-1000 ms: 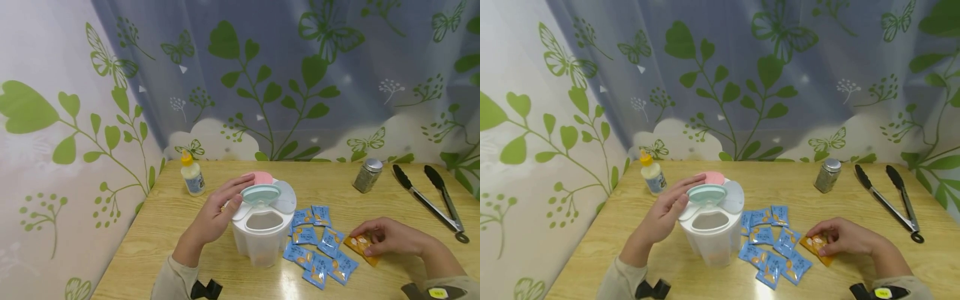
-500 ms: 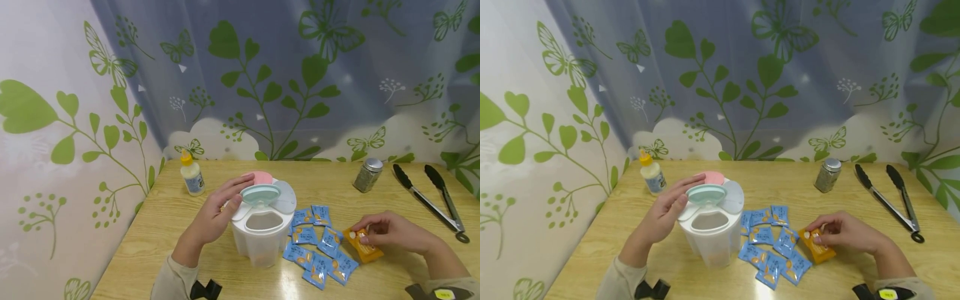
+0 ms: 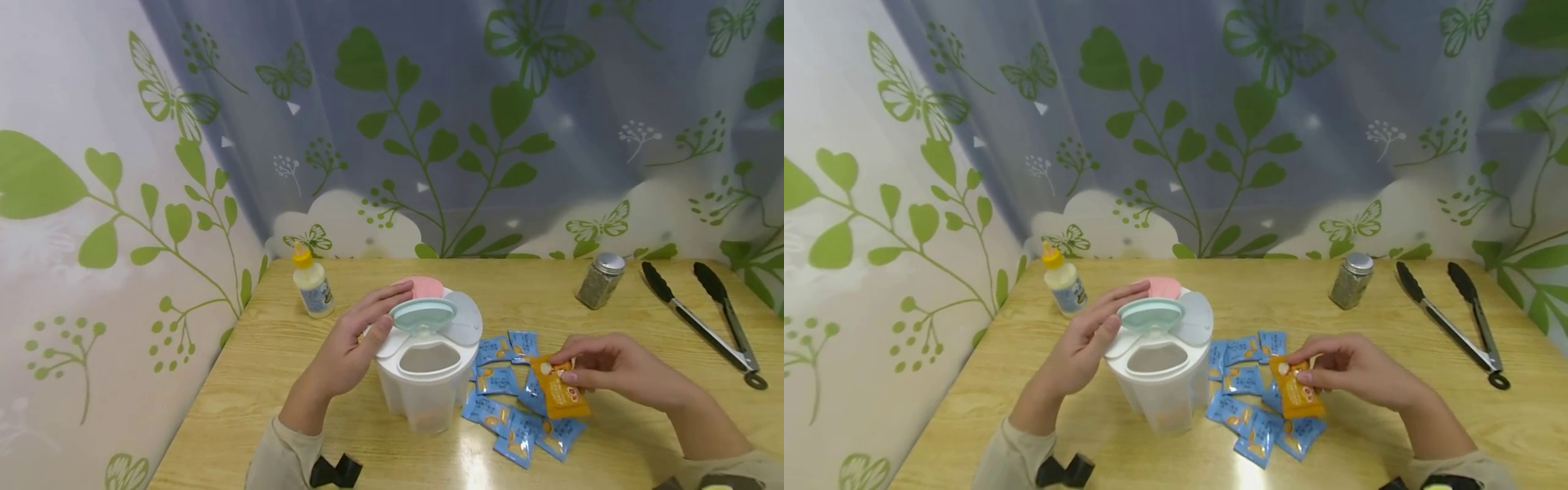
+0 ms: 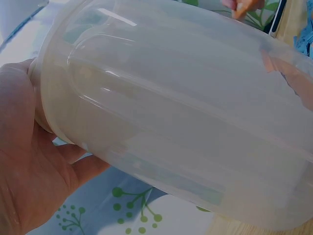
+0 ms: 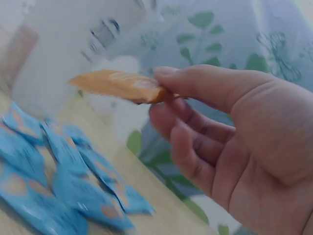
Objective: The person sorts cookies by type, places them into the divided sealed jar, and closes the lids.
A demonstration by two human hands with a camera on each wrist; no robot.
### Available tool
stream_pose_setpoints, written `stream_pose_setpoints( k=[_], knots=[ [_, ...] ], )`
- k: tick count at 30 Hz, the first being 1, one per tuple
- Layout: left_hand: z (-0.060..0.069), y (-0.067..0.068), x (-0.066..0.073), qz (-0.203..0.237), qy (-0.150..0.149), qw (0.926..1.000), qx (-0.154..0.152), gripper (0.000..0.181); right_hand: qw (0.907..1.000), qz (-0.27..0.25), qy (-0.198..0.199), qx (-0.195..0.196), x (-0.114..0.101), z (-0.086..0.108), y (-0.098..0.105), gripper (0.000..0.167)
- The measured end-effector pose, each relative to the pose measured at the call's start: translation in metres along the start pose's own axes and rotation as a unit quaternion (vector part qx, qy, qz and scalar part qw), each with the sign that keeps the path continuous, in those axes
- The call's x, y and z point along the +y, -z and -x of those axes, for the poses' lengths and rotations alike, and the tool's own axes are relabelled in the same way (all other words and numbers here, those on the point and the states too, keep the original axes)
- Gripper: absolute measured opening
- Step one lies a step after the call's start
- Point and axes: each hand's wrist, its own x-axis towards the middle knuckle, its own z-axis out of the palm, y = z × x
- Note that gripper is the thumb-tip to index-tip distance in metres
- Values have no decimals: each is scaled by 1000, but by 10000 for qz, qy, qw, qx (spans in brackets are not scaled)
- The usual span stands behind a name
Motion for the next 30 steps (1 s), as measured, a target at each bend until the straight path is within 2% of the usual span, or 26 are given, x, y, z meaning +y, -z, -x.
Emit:
stream_pose_setpoints(
  k=[3, 8, 13, 21, 26, 30],
  knots=[
    [0, 1, 0, 8, -15, 10000, 7, 39, 9996, -115, 261, 88, -7, -11, -11, 42],
    [1, 1, 0, -7, 7, 10000, 18, 39, 9969, -263, 747, -3, -17, -29, -25, 48],
    [0, 1, 0, -40, 7, 10000, 25, 39, 9950, -310, 954, -22, -30, -44, -36, 49],
    [0, 0, 0, -41, -9, 10000, -14, 39, 9873, -470, 1518, -86, -43, -70, -47, 51],
    [0, 0, 0, -30, -10, 10000, -23, 39, 9838, -499, 1722, -49, -55, -87, -53, 49],
    [0, 0, -1, -45, 10, 10000, -25, 39, 9845, -316, 1715, 203, -69, -103, -59, 46]
  ],
)
